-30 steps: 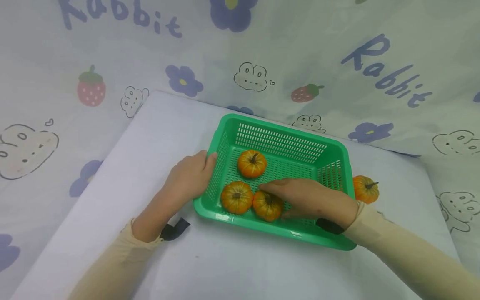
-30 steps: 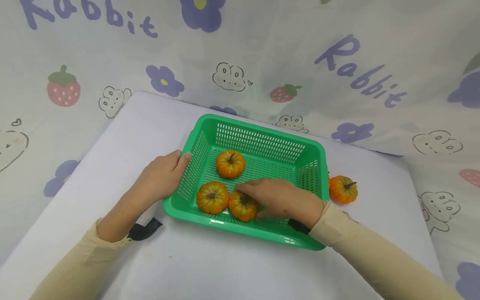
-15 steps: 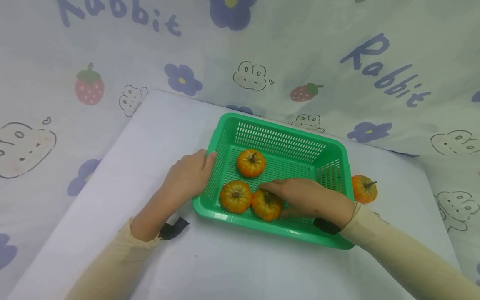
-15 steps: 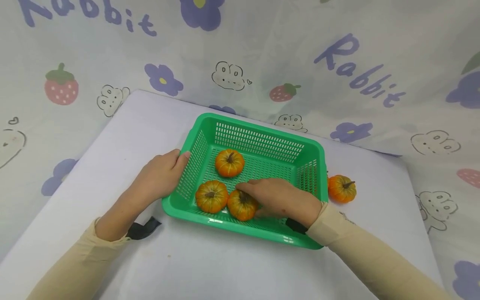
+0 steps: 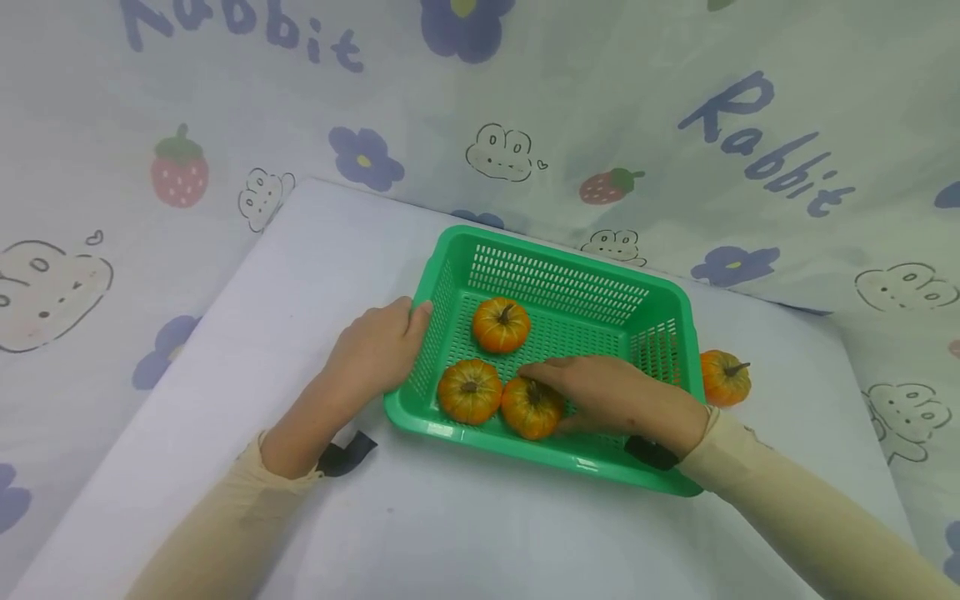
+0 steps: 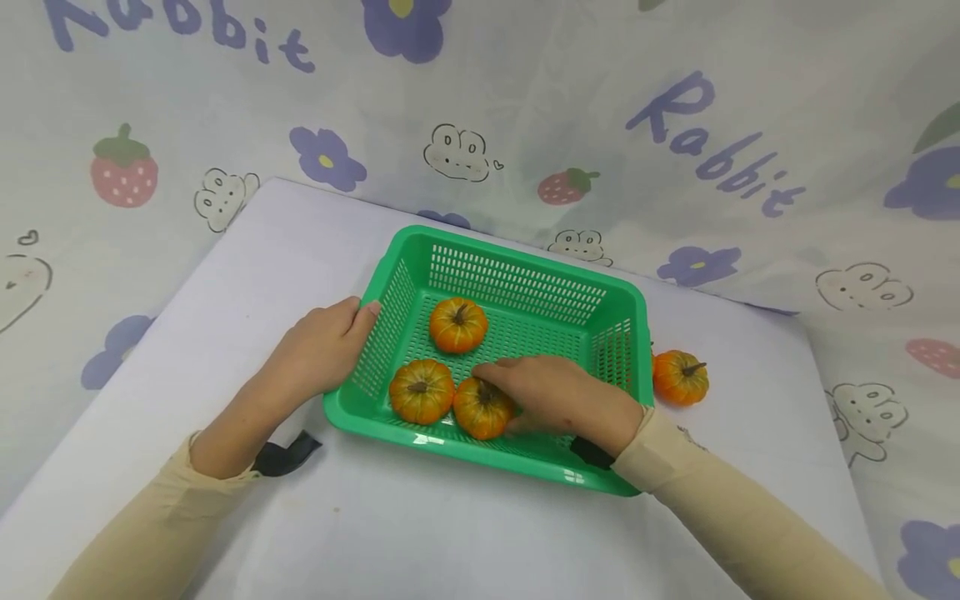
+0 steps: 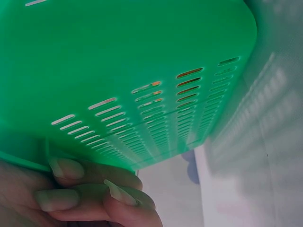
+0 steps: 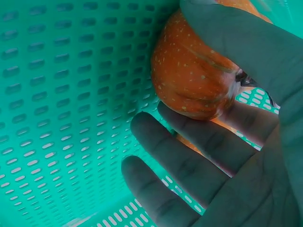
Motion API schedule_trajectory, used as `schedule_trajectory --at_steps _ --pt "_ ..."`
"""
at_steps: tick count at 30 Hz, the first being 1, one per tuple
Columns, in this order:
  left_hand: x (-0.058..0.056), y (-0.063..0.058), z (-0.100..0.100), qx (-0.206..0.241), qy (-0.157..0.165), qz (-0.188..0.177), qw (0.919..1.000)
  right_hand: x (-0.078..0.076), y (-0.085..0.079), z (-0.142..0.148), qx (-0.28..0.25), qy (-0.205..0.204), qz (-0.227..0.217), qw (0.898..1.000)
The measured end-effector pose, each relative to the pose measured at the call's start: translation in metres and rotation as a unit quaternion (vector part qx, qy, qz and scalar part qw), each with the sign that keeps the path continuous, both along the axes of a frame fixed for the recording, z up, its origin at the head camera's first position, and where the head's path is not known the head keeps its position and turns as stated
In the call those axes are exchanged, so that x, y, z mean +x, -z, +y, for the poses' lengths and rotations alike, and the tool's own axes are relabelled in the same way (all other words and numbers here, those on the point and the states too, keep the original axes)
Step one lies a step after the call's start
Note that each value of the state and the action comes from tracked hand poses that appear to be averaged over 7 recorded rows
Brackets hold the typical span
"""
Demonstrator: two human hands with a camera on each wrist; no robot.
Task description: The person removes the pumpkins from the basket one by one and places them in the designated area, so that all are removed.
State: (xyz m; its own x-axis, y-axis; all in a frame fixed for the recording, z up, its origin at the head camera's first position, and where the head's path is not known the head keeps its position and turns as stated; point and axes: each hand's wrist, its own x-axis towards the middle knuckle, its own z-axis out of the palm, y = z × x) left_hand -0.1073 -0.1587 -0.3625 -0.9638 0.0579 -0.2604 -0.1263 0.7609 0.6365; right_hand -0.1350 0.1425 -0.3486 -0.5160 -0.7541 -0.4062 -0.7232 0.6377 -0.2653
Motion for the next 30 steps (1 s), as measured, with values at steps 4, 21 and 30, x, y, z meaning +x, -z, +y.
schedule_trajectory --at_steps 4,21,30 --pt "-0.001 0.0 0.001 0.001 0.001 0.001 1.0 0.003 -0.001 0.001 0.001 0.007 0.005 1.0" --pt "0.001 -0.004 0.001 -0.004 0.001 -0.01 0.9999 0.016 -0.037 0.022 -0.034 0.057 0.047 0.997" --pt "0.002 -0.004 -0.001 -0.005 0.006 -0.009 0.9999 0.029 -0.057 0.043 -0.091 0.071 0.083 0.99"
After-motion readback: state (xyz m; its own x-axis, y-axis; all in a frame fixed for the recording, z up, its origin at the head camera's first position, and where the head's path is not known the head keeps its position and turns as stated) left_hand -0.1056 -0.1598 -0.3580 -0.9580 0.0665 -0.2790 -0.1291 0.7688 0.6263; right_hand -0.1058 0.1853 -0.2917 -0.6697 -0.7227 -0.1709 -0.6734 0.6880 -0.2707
